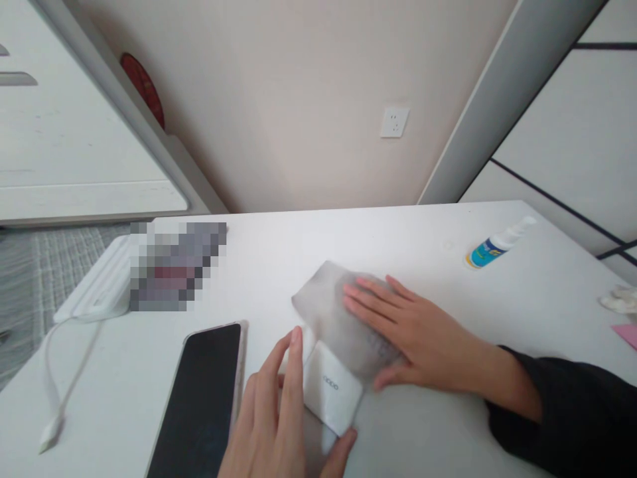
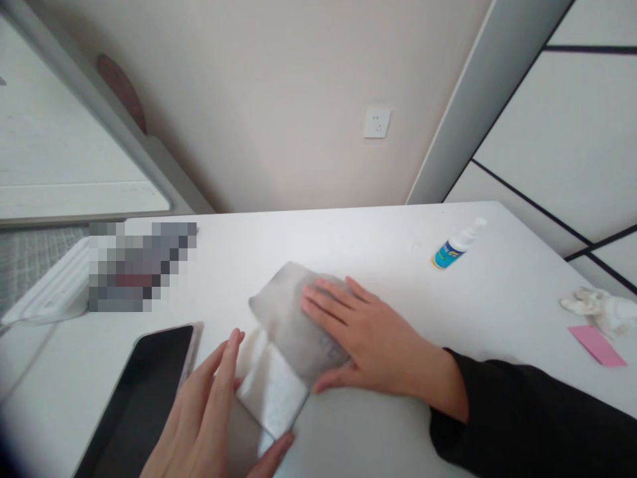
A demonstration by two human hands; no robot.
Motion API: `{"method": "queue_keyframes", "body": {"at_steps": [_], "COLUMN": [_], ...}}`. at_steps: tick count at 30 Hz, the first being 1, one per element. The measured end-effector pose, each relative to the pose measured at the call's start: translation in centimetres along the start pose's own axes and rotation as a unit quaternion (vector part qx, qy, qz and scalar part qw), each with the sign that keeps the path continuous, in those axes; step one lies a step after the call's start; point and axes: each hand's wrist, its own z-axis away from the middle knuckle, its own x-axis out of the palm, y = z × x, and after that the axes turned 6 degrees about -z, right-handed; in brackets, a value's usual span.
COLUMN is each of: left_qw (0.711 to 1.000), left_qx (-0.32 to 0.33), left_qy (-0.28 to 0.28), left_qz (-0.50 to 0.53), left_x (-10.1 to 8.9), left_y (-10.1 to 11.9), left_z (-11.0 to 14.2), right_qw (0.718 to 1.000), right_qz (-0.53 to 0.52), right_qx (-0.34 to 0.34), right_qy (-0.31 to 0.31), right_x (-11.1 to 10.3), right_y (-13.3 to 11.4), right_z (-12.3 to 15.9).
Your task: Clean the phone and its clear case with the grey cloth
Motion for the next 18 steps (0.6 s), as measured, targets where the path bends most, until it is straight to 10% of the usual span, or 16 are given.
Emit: {"method": "queue_keyframes", "body": {"at_steps": [6,12,18], "left_qw": [0.999,1.000,0.999], "left_qx": [0.019,-0.014,0.011], "left_qy": [-0.029,0.000,-0.031], "left_qz": [0.001,0.007,0.024], "left_x": [0.2,0.6,0.6], "left_y": [-0.3,-0.2,-0.5], "left_z": [0.1,0.4,0.2], "right_qw": [0.993,1.000,0.993], "right_qz": [0.027,0.014,-0.023], "right_qx": [-0.106,0.014,-0.106], "right_qy": [-0.047,0.015,-0.054], "right_x": [0.5,0.4,0.6], "right_y": [-1.5,-0.1,-1.8], "right_z": [0.4,0.3,0.1]}}
